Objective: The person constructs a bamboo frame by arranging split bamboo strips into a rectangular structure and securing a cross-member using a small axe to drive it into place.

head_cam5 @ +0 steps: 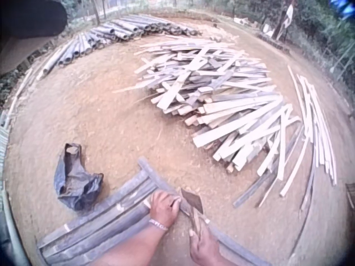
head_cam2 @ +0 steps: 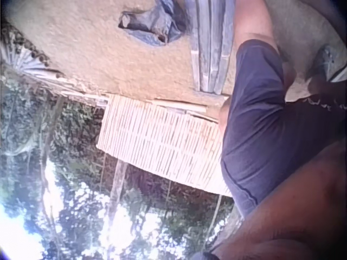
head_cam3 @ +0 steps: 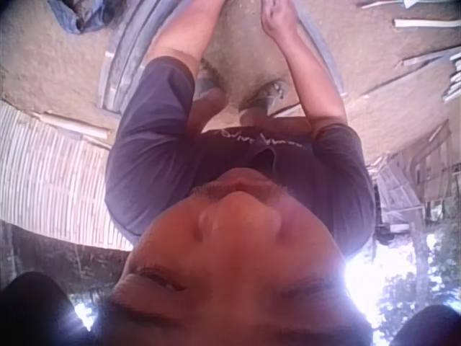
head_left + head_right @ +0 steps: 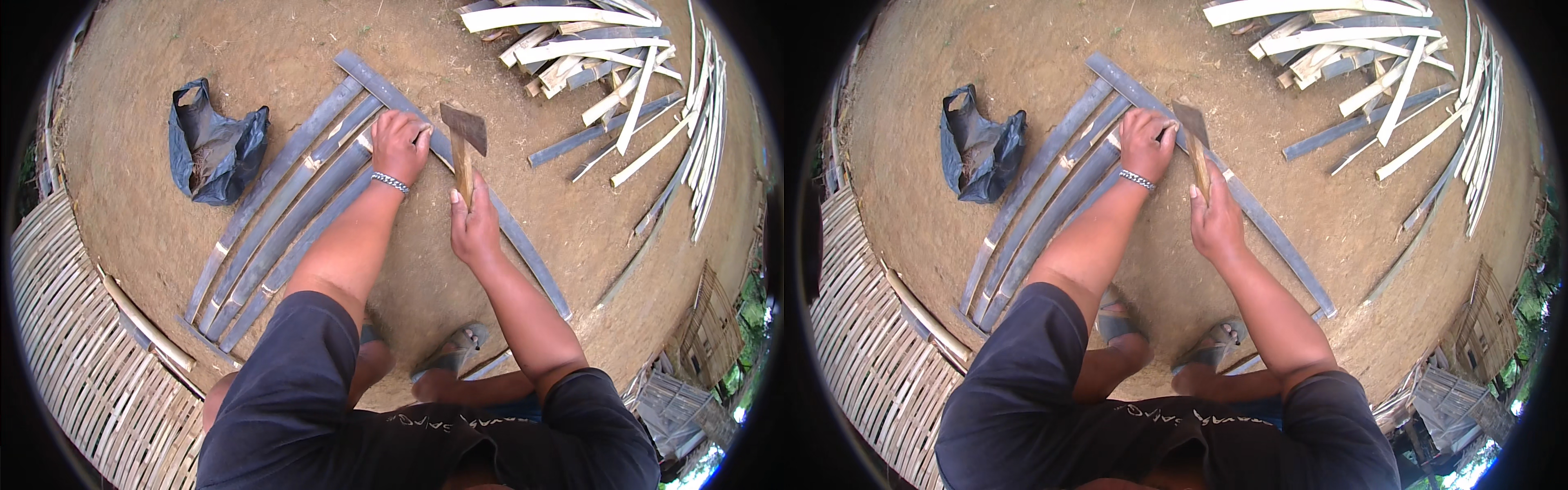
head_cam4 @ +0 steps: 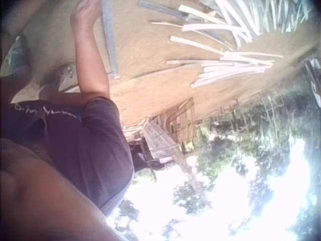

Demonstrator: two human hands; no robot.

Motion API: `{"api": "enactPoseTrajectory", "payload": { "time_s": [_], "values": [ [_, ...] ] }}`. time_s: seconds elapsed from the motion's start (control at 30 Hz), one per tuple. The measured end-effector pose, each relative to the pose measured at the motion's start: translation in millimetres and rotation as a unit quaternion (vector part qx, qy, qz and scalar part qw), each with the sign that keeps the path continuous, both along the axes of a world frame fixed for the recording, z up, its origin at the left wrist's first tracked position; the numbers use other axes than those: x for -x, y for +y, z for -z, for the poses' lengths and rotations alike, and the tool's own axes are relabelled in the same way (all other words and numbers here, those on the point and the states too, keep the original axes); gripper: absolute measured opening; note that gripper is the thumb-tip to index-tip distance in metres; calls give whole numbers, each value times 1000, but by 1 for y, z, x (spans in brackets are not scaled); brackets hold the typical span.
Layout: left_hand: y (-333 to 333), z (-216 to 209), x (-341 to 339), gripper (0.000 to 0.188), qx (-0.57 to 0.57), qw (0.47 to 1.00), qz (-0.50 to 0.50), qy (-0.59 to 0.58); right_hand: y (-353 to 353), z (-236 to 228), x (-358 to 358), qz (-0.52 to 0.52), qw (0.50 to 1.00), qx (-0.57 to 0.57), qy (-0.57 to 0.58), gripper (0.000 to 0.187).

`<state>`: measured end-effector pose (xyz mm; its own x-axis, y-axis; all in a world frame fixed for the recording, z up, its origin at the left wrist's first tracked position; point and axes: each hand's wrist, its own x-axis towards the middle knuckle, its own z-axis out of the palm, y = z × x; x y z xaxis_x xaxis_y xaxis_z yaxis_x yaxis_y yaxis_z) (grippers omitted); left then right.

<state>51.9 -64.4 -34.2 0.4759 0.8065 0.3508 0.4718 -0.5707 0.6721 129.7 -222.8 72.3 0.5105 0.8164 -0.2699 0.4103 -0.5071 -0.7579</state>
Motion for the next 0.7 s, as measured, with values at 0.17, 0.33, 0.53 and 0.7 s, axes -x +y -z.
{"api": "enactPoseTrajectory", "payload": {
  "time_s": [0.17, 0.33, 0.53, 0.7],
  "values": [
    [0, 2, 1, 10, -1, 1000, 0, 1, -1, 12, -7, -30, 998, 63, 4, 51],
    [-2, -3, -1, 12, 4, 1000, 7, -10, -7, 7, -4, 0, 997, -58, -49, 51],
    [0, 3, 5, 11, 10, 1000, 9, -2, -5, 7, -10, 7, 996, 82, 43, 50],
    [2, -7, 8, 16, 51, 998, 21, -41, 4, 15, -20, 76, 996, 34, 14, 50]
  ]
}}
